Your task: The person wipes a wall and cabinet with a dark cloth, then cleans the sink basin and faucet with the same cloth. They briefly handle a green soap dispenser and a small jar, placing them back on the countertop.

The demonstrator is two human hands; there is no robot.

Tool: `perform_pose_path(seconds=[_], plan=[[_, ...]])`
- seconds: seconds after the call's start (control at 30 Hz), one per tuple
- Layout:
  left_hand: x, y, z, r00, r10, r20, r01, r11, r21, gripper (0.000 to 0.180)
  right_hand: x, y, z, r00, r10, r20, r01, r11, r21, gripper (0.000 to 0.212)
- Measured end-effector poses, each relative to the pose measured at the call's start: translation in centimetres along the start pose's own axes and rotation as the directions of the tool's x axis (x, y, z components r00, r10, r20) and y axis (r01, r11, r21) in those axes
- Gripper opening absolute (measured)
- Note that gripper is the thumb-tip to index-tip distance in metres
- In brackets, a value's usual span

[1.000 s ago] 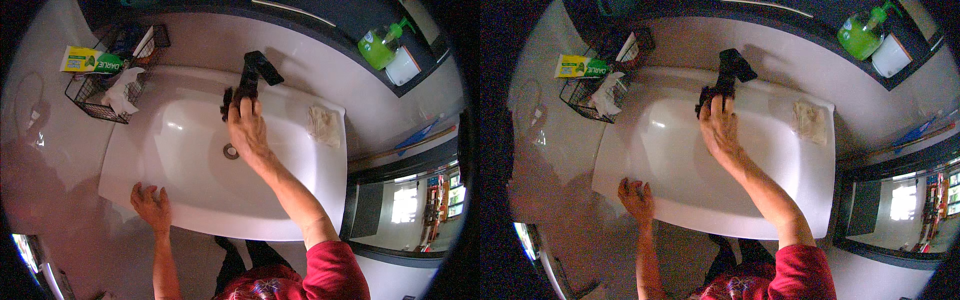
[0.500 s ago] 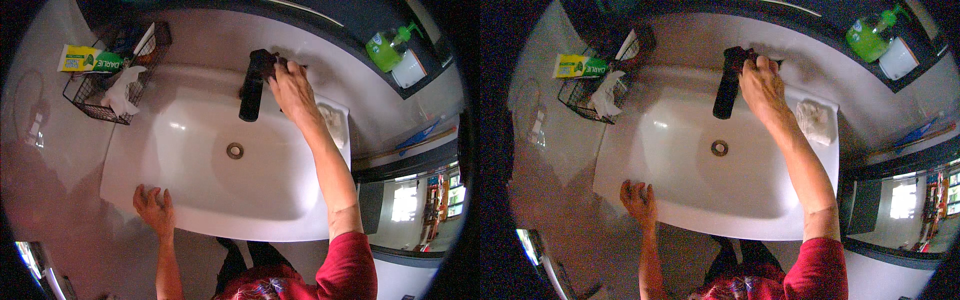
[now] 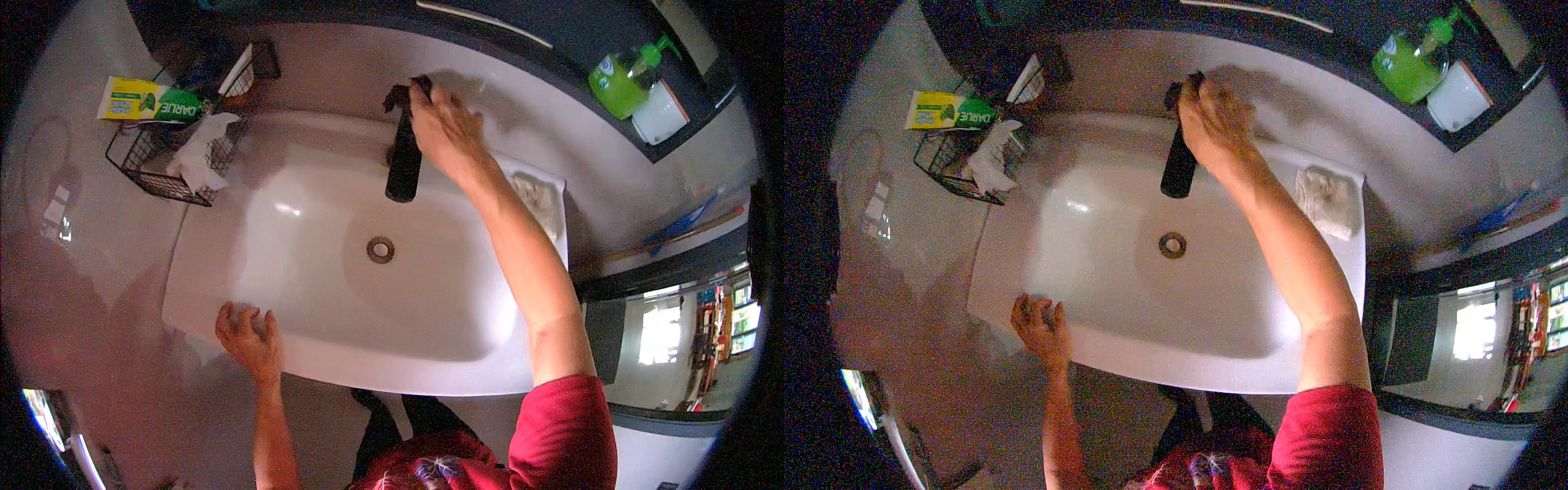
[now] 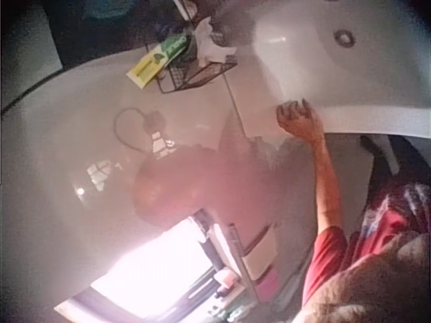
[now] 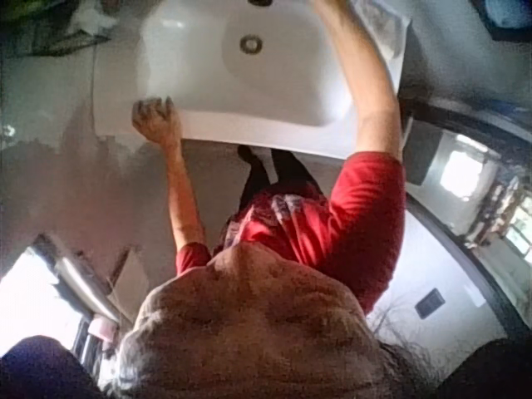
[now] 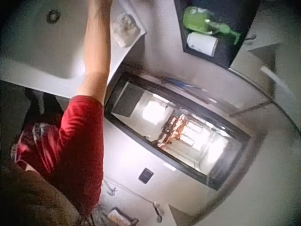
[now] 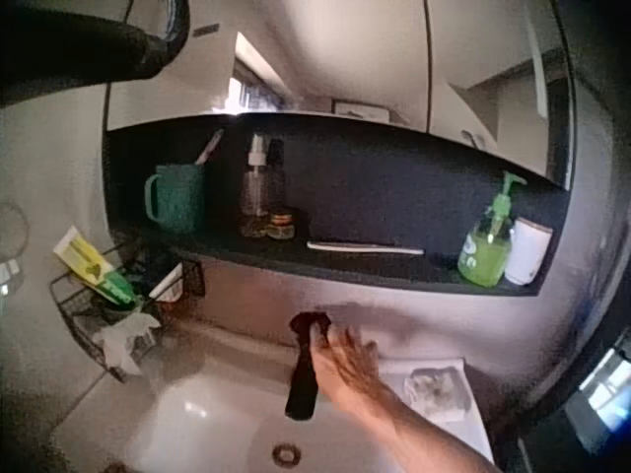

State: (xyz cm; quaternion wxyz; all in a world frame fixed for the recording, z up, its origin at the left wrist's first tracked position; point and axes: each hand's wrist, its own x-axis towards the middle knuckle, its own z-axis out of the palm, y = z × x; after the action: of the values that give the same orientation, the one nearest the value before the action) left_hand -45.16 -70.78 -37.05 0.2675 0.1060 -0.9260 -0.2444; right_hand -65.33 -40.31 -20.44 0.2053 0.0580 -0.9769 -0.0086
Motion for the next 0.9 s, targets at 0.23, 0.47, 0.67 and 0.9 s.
perform_pose_path(seconds=[0.23,0.47,0.67,0.9], plan=[[-0.3,-0.2,0.1,0.999,-0.01,-0.032,0.01,1.0,-0.012,0.025,-2.7,1.1,-1.1,0.99,-0.109,-0.085,0.096,0.985,-0.145,0.029],[-0.1,-0.3,0.1,0.999,-0.03,-0.012,0.029,0.998,-0.064,0.026,0.2,-1.7,1.2,0.876,-0.482,-0.019,0.408,0.761,-0.504,0.026],[-0.3,-0.4,-0.2,1.0,-0.018,0.006,0.018,1.0,-0.002,0.026,-5.2,-2.8,3.1,0.969,-0.239,-0.07,0.242,0.969,0.041,0.036],[-0.3,-0.3,0.2,1.0,-0.007,-0.002,0.007,1.0,-0.016,0.024,-13.3,-1.9,2.0,0.947,-0.314,-0.067,0.287,0.734,0.616,0.042]])
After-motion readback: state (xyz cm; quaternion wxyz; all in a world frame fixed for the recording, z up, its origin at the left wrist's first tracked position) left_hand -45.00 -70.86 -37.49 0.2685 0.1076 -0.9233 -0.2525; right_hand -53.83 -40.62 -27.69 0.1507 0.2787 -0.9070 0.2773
